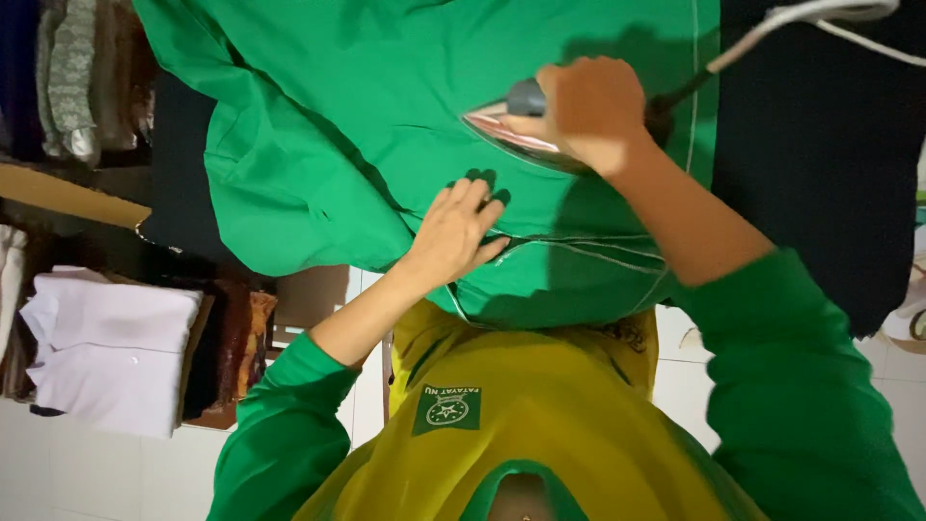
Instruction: Ironing a green long-sleeved shirt on an ironing board.
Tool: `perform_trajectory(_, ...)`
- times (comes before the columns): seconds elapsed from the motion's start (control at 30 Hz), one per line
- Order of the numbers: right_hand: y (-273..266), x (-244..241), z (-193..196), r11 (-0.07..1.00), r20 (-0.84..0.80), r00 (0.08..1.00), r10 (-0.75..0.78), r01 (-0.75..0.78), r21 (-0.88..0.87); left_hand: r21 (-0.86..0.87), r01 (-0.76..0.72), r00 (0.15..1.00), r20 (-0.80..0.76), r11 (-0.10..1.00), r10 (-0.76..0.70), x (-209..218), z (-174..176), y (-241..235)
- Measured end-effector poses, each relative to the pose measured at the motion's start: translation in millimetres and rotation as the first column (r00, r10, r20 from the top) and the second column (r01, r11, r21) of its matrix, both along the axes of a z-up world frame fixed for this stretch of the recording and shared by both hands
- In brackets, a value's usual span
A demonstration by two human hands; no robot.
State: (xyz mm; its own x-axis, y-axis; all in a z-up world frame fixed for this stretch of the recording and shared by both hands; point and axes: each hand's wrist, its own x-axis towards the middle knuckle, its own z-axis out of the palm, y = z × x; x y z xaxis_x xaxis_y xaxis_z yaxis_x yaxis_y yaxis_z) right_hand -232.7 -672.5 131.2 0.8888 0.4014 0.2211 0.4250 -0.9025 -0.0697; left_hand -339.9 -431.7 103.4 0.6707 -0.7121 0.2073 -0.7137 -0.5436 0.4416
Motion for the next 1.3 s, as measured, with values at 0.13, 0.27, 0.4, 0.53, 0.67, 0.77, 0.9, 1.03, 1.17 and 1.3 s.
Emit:
perform_trajectory(0.13, -29.4, -3.5, -0.7, 0.995, 0.013, 0.999, -0.043, 0.044, -0.088, 0.018, -0.13, 0.976, 0.181, 0.991, 0.125, -2.3, -3.3, 18.3)
perform_trajectory(0.27, -40.9, -4.9, -0.8, 0.983, -0.011, 0.997, -0.083, 0.08, -0.167, 0.019, -0.188, 0.971, 0.152, 0.982, 0.183, -10.3, -20.2, 36.9)
perform_trajectory(0.4, -10.9, -6.8, 1.5, 0.983, -0.007, 0.999, -0.042, 0.04, -0.178, 0.01, -0.189, 0.972, 0.145, 0.982, 0.186, -11.1, -28.8, 38.7)
perform_trajectory(0.53, 32.0, 4.7, -0.9, 0.992, 0.011, 1.0, 0.019, -0.018, -0.129, -0.038, -0.191, 0.972, 0.129, 0.981, 0.194, -11.5, -28.0, 37.9)
perform_trajectory(0.67, 64.6, 37.6, -19.6, 0.994, 0.081, 0.991, 0.109, -0.107, -0.023, -0.051, -0.217, 0.962, 0.161, 0.975, 0.222, -13.3, -29.6, 37.1)
perform_trajectory(0.77, 88.7, 81.6, -21.0, 0.987, 0.2, 0.969, 0.143, -0.155, 0.043, -0.028, -0.225, 0.959, 0.17, 0.974, 0.226, -17.1, -26.4, 35.8)
perform_trajectory(0.9, 110.3, 77.8, -17.8, 0.986, 0.263, 0.957, 0.125, -0.149, 0.073, -0.048, -0.239, 0.949, 0.201, 0.97, 0.244, -24.0, -23.5, 31.5)
perform_trajectory(1.03, 125.1, 67.9, -13.5, 0.998, 0.153, 0.987, 0.044, -0.051, 0.042, -0.033, -0.259, 0.941, 0.216, 0.965, 0.26, -27.1, -25.9, 29.9)
perform_trajectory(1.17, 109.6, 42.5, -15.6, 0.998, 0.147, 0.989, 0.031, -0.038, 0.048, -0.031, -0.296, 0.931, 0.215, 0.955, 0.295, -24.2, -22.7, 27.0)
perform_trajectory(1.3, 59.8, 13.7, -8.3, 0.997, 0.152, 0.987, 0.06, -0.068, 0.047, -0.069, -0.299, 0.919, 0.249, 0.952, 0.307, -25.2, -24.4, 26.5)
